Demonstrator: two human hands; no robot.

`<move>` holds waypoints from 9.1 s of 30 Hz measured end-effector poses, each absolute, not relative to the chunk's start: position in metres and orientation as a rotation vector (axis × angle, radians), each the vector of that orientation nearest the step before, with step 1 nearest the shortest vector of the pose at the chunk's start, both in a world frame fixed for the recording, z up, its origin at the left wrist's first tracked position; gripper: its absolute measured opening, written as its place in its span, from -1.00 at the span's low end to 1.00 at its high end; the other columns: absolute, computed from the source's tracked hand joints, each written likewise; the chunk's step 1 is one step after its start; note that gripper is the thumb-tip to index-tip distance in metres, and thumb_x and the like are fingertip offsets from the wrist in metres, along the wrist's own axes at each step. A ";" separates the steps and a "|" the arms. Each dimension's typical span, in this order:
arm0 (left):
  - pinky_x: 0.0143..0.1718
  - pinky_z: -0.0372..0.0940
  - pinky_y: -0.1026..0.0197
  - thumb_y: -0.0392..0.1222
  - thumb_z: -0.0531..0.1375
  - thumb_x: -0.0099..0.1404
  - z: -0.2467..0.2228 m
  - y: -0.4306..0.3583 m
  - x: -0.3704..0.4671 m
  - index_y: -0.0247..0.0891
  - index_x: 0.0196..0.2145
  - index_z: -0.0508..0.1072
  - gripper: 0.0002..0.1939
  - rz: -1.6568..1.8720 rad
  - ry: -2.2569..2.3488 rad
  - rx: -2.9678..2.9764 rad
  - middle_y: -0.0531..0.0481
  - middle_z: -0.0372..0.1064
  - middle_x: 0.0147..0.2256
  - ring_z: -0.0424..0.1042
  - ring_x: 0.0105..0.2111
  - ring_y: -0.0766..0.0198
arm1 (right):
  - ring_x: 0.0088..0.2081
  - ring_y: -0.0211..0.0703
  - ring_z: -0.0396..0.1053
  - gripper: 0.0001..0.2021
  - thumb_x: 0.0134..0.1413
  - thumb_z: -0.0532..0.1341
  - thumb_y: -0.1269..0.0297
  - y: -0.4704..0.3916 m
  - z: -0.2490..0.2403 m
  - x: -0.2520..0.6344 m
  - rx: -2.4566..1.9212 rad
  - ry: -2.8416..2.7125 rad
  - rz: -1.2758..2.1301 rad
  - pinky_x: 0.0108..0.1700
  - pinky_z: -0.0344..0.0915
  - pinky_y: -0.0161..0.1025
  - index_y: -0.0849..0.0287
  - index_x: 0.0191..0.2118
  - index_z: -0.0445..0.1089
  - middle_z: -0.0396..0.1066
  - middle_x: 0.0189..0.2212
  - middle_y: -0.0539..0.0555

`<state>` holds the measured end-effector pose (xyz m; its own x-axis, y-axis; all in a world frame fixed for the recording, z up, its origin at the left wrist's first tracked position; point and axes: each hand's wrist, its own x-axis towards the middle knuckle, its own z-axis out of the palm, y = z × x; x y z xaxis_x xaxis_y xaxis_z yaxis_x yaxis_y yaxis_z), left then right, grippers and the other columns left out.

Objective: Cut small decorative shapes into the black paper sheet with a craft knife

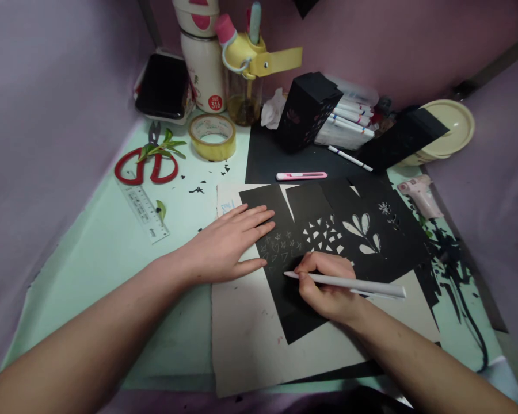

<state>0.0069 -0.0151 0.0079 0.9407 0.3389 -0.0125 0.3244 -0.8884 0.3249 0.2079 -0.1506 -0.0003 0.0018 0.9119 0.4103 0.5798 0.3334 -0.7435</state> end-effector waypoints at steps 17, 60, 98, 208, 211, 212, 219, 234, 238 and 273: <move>0.38 -0.16 -0.09 0.29 0.11 0.32 0.003 -0.021 0.011 -0.30 0.28 0.22 -0.23 0.137 0.569 2.754 -0.17 0.03 0.35 -0.05 0.37 0.01 | -0.64 -0.30 0.24 -0.84 0.01 0.14 0.48 -0.148 0.002 0.206 -1.332 -1.716 0.452 -0.56 0.18 -0.31 0.12 -0.52 0.26 0.33 -0.64 -0.06; 0.38 -0.17 -0.10 0.30 0.10 0.32 0.004 -0.025 0.013 -0.33 0.27 0.23 -0.22 0.101 0.609 2.770 -0.17 0.02 0.35 -0.06 0.38 0.03 | -0.57 -0.28 0.30 -0.85 0.06 0.18 0.44 -0.156 0.016 0.217 -1.613 -1.412 0.521 -0.52 0.22 -0.33 0.12 -0.50 0.34 0.36 -0.61 -0.08; 0.38 -0.15 -0.09 0.30 0.11 0.31 0.003 -0.024 0.013 -0.34 0.27 0.24 -0.22 0.117 0.610 2.760 -0.17 0.03 0.35 -0.04 0.37 0.01 | -0.59 -0.28 0.38 -0.84 0.08 0.20 0.44 -0.167 0.002 0.222 -1.620 -1.579 0.408 -0.52 0.26 -0.35 0.14 -0.50 0.37 0.42 -0.61 -0.06; 0.27 0.13 -0.23 0.32 0.03 0.36 0.002 -0.019 0.010 -0.29 0.30 0.20 -0.23 0.106 0.640 2.849 -0.22 -0.03 0.36 -0.01 0.35 -0.13 | -0.56 -0.28 0.43 -0.88 0.06 0.19 0.43 -0.152 0.000 0.242 -1.476 -1.555 0.624 -0.50 0.32 -0.38 0.21 -0.41 0.49 0.50 -0.57 0.00; 0.27 0.12 -0.23 0.31 0.03 0.36 0.002 -0.019 0.010 -0.28 0.30 0.19 -0.24 0.109 0.640 2.841 -0.21 -0.03 0.36 -0.01 0.35 -0.13 | -0.56 -0.29 0.43 -0.88 0.06 0.20 0.44 -0.152 -0.001 0.242 -1.480 -1.558 0.624 -0.50 0.32 -0.38 0.20 -0.40 0.49 0.51 -0.56 0.00; 0.28 0.12 -0.23 0.30 0.03 0.36 0.001 -0.019 0.010 -0.28 0.30 0.19 -0.24 0.111 0.640 2.838 -0.21 -0.03 0.36 -0.01 0.35 -0.12 | -0.55 -0.28 0.43 -0.88 0.06 0.20 0.44 -0.152 -0.001 0.242 -1.481 -1.564 0.617 -0.50 0.32 -0.37 0.19 -0.40 0.49 0.51 -0.56 0.00; 0.29 0.10 -0.22 0.31 0.02 0.36 0.001 -0.019 0.009 -0.29 0.30 0.19 -0.23 0.121 0.633 2.844 -0.21 -0.03 0.36 -0.02 0.35 -0.11 | -0.57 -0.31 0.39 -0.88 0.04 0.19 0.46 -0.152 -0.003 0.241 -1.470 -1.595 0.517 -0.51 0.27 -0.38 0.19 -0.43 0.46 0.46 -0.58 -0.02; 0.29 0.09 -0.22 0.30 0.03 0.36 0.001 -0.019 0.009 -0.28 0.30 0.19 -0.25 0.117 0.640 2.823 -0.22 -0.03 0.36 -0.02 0.35 -0.12 | -0.58 -0.32 0.34 -0.86 -0.02 0.16 0.48 -0.151 0.003 0.240 -1.516 -1.497 0.467 -0.53 0.24 -0.37 0.14 -0.51 0.37 0.46 -0.57 -0.04; 0.29 0.10 -0.24 0.29 0.05 0.36 0.001 -0.019 0.009 -0.27 0.31 0.19 -0.25 0.123 0.643 2.800 -0.21 -0.03 0.36 -0.02 0.35 -0.14 | -0.59 -0.33 0.32 -0.85 -0.03 0.15 0.48 -0.151 0.002 0.240 -1.507 -1.497 0.483 -0.54 0.22 -0.38 0.15 -0.53 0.35 0.42 -0.60 -0.05; 0.29 0.09 -0.22 0.27 0.09 0.35 0.000 -0.020 0.009 -0.27 0.30 0.21 -0.26 0.145 0.646 2.775 -0.21 -0.01 0.36 -0.01 0.35 -0.15 | -0.61 -0.31 0.30 -0.86 0.02 0.15 0.44 -0.155 -0.001 0.240 -1.475 -1.588 0.488 -0.57 0.19 -0.35 0.14 -0.49 0.39 0.38 -0.63 -0.05</move>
<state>0.0093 -0.0195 -0.0004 0.8944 0.4461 0.0326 0.4170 -0.8581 0.2998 0.2398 -0.1545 -0.0005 0.1022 0.9368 0.3345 0.5872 0.2146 -0.7805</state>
